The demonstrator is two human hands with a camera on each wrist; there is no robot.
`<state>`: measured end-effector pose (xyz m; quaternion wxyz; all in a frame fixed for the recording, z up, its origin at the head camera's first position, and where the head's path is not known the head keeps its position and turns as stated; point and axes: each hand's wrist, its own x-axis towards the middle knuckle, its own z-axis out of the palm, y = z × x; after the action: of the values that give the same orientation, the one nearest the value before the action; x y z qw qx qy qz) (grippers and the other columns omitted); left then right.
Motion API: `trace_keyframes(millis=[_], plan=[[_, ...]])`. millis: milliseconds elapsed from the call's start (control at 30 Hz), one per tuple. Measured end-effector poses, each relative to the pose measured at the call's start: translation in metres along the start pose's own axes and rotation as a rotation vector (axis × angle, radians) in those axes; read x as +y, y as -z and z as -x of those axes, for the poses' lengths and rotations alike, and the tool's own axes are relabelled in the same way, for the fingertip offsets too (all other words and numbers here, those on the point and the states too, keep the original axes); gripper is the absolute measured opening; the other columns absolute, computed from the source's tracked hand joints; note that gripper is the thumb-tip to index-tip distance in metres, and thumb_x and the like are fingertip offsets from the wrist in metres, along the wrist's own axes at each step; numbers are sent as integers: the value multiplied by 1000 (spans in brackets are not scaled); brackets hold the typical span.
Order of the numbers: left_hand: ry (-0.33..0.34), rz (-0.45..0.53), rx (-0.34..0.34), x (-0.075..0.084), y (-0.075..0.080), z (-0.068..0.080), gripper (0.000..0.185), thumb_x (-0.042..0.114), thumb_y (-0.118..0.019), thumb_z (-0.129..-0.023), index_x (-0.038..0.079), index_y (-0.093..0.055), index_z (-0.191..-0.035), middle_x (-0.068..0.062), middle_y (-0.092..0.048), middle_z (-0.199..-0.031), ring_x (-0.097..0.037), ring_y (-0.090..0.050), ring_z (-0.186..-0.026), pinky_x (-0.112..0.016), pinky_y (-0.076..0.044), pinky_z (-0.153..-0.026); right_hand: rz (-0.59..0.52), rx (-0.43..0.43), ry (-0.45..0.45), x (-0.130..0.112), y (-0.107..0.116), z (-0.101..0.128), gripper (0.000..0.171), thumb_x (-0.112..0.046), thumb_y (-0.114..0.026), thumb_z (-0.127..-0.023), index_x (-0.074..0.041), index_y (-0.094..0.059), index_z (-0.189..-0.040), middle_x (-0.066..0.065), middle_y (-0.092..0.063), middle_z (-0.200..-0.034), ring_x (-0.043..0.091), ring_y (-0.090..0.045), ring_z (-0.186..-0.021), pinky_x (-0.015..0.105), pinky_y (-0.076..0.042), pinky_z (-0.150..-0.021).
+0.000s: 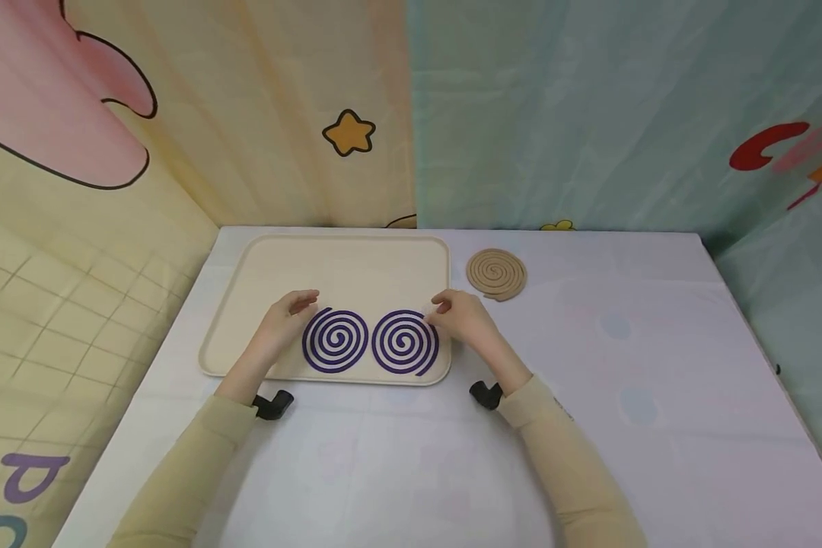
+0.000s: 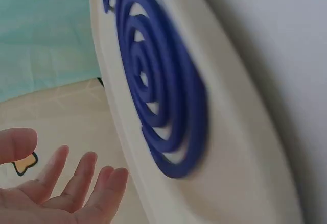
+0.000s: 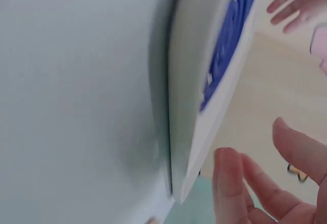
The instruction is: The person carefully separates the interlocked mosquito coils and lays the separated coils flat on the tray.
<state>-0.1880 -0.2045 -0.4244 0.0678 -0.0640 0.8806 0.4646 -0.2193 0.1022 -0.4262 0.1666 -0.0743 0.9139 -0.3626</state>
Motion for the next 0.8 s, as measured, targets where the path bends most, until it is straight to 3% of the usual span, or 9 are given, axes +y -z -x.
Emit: trace_keyframes(millis=[200,400,500,600,700,800], plan=[[-94,140,-51,44,-24,-11,38,18,-52,-102,4,-53,-138,-16,-54,-141,-32,-48,-135,-45,-41,-111,-197,101,-75,27,45,-13,42,-24,-58,-99,3,-57,-131,25,-64,-120,34,-66,-102,41,-58,-87],[-139,355,-184,100,-76,-44,33,13,-52,-102,2,-56,-133,-17,-61,-133,-29,-59,-123,-37,-53,-99,-196,209,-174,60,87,-23,45,-27,-51,-102,4,-53,-135,27,-57,-128,37,-58,-112,46,-50,-96],[-148,349,-250,116,-112,-56,33,10,-51,-102,-2,-55,-133,-20,-60,-131,-32,-60,-119,-33,-55,-94,-159,221,-242,77,96,-24,50,-29,-48,-102,6,-50,-137,28,-53,-133,36,-54,-114,47,-47,-97],[-140,263,-287,124,-146,-61,33,12,-52,-102,-2,-56,-131,-20,-60,-130,-31,-61,-117,-32,-55,-93,-123,210,-320,91,97,-26,52,-29,-48,-101,8,-47,-138,30,-51,-133,35,-53,-113,46,-47,-97],[-111,155,-303,128,-171,-67,34,18,-51,-102,0,-57,-131,-17,-60,-132,-29,-58,-120,-33,-52,-97,-78,177,-369,99,94,-29,54,-28,-49,-100,10,-46,-137,30,-52,-130,34,-54,-110,45,-48,-95],[-103,67,-274,130,-187,-74,37,21,-50,-102,2,-56,-133,-15,-59,-135,-28,-57,-123,-35,-50,-100,-55,167,-372,102,89,-32,56,-28,-53,-98,14,-46,-134,30,-54,-124,31,-57,-99,41,-50,-86]])
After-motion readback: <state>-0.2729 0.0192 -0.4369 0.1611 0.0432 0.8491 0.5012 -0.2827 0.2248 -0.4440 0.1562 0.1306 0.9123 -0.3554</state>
